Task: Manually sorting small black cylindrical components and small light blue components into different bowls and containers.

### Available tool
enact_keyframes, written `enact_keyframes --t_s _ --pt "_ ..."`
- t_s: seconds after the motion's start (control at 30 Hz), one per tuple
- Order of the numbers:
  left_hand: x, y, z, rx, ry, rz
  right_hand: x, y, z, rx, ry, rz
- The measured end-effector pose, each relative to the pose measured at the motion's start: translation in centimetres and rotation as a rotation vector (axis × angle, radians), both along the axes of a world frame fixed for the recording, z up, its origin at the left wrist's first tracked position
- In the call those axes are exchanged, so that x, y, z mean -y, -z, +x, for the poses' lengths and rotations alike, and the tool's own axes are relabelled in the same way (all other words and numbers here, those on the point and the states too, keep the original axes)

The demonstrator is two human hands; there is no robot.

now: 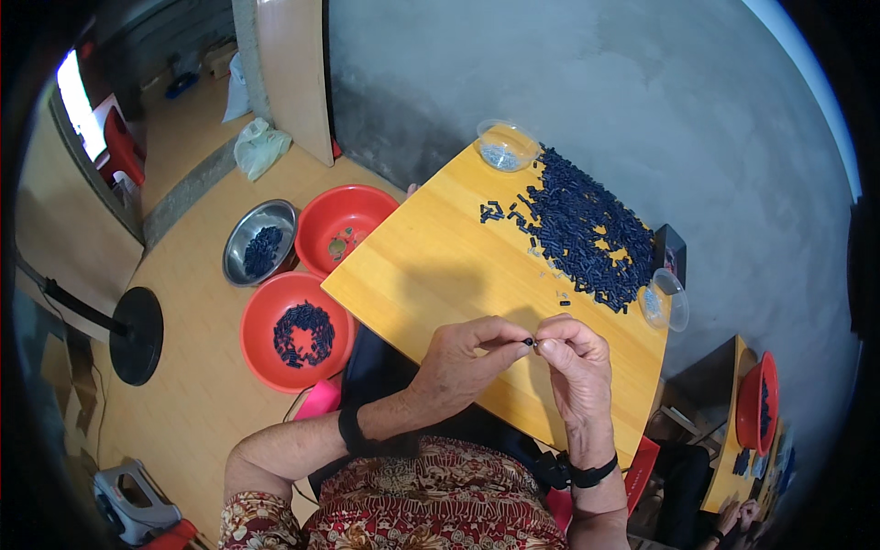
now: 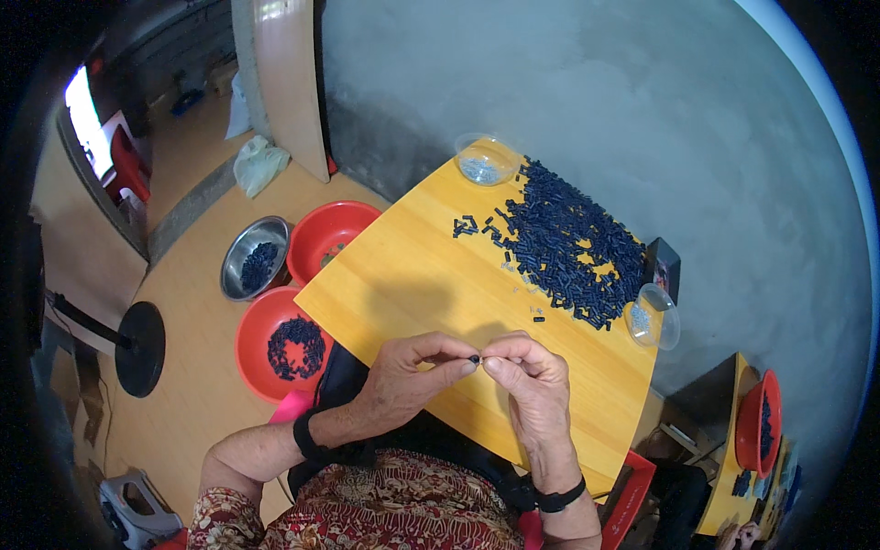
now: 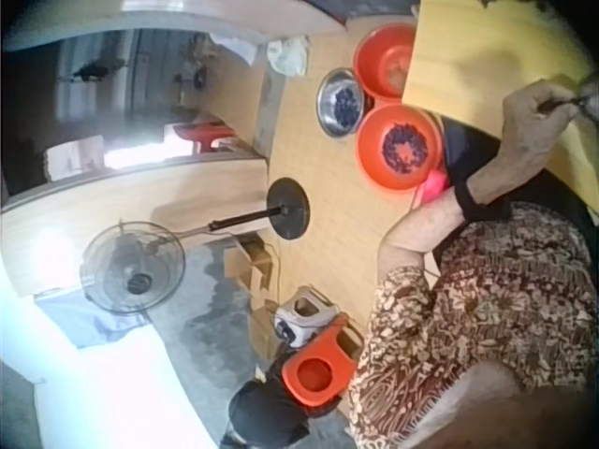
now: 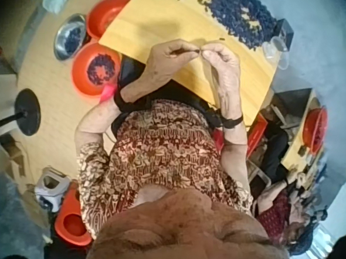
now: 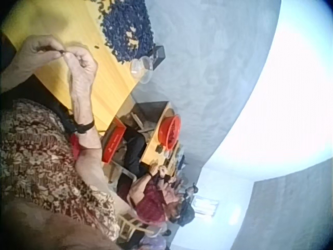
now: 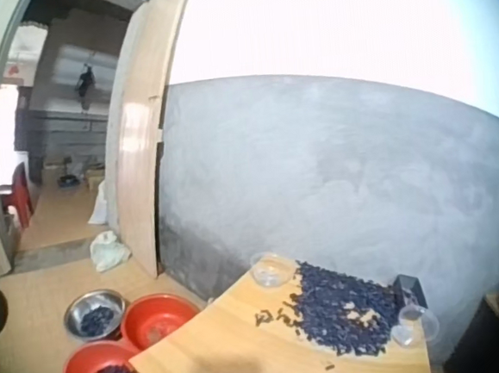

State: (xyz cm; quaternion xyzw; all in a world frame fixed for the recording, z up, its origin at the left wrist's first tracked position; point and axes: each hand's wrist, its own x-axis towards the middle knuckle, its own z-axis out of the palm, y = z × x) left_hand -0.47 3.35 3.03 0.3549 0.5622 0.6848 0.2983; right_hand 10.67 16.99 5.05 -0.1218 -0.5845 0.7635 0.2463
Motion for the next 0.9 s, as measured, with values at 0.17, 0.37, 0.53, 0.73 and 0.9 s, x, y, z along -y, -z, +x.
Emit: enact_keyframes --t_s 0.17,0.37,0.53,0.73,0.9 --pt "-0.2 -0.2 0.1 -0.056 -0.074 0.005 0.1 0.1 -0.1 0.000 0.012 0.021" --pt "-0.2 0.1 0.1 -0.091 -0.082 0.025 0.2 0.4 -0.2 0.000 0.014 0.048" --pt "-0.1 0.0 0.0 -0.165 -0.086 -0.008 0.3 0.7 0.2 0.071 0.107 0.239" --pt "0.0 0.4 0.0 -0.121 -0.089 -0.078 1.6 0.5 0.2 0.063 0.279 0.870" --pt "-0.1 0.6 -0.5 -0.047 -0.029 -0.133 1.4 0.4 0.3 0.092 0.226 0.937"
